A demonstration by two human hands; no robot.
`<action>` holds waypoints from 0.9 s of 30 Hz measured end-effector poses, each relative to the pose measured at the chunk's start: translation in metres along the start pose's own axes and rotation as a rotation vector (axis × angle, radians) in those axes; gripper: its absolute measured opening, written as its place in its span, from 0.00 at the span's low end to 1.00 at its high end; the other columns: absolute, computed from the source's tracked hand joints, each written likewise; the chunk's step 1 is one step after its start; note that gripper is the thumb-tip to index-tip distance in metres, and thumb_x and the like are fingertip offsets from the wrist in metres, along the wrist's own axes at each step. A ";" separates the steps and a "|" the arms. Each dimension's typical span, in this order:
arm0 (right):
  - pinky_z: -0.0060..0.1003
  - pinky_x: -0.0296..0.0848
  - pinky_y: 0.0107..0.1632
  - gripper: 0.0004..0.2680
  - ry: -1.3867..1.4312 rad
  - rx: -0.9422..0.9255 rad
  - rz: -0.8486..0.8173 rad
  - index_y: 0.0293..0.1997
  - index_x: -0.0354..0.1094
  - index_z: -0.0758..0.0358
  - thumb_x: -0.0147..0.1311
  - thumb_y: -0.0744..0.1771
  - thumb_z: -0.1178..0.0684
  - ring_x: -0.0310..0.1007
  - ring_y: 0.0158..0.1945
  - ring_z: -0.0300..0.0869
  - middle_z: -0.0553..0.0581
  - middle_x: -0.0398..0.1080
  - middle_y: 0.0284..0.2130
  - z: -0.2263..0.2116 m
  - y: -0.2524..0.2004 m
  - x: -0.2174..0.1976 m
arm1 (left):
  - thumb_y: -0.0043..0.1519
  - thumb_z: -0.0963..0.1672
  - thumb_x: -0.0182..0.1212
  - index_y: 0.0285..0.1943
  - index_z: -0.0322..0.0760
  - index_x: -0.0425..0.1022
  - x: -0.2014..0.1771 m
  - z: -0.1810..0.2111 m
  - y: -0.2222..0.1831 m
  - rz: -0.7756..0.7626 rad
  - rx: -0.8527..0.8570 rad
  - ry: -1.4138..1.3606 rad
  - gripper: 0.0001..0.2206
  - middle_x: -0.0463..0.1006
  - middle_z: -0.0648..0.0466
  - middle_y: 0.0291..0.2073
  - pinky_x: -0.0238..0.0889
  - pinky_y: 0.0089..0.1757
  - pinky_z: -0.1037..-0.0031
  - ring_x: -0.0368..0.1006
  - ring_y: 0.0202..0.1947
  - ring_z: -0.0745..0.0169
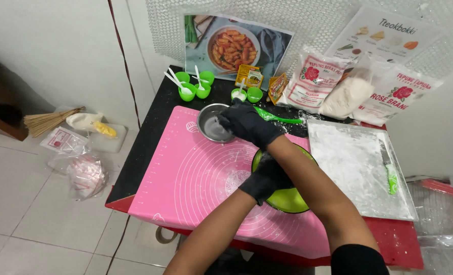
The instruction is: The person is kneading and shaping a piece of dough by hand in a bowl on a preparation mat.
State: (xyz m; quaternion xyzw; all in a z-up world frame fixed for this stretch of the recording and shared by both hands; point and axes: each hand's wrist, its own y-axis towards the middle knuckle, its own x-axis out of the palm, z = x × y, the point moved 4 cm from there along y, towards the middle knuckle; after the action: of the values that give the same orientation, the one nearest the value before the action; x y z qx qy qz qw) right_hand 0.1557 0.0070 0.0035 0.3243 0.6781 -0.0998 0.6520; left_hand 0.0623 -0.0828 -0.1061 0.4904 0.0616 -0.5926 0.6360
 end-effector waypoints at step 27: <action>0.42 0.79 0.47 0.08 -0.302 0.141 0.505 0.48 0.77 0.55 0.64 0.65 0.52 0.77 0.50 0.52 0.57 0.77 0.43 -0.086 -0.233 -0.074 | 0.69 0.60 0.38 0.47 0.22 0.78 -0.125 0.026 0.033 -0.077 -0.759 -0.767 0.36 0.80 0.29 0.41 0.61 0.60 0.52 0.72 0.55 0.31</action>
State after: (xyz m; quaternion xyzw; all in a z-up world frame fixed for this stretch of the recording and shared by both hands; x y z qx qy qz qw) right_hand -0.0521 -0.1468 0.0177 0.5085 0.4629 -0.0284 0.7255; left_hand 0.0401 -0.0204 0.0078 -0.0279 0.0526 -0.6881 0.7232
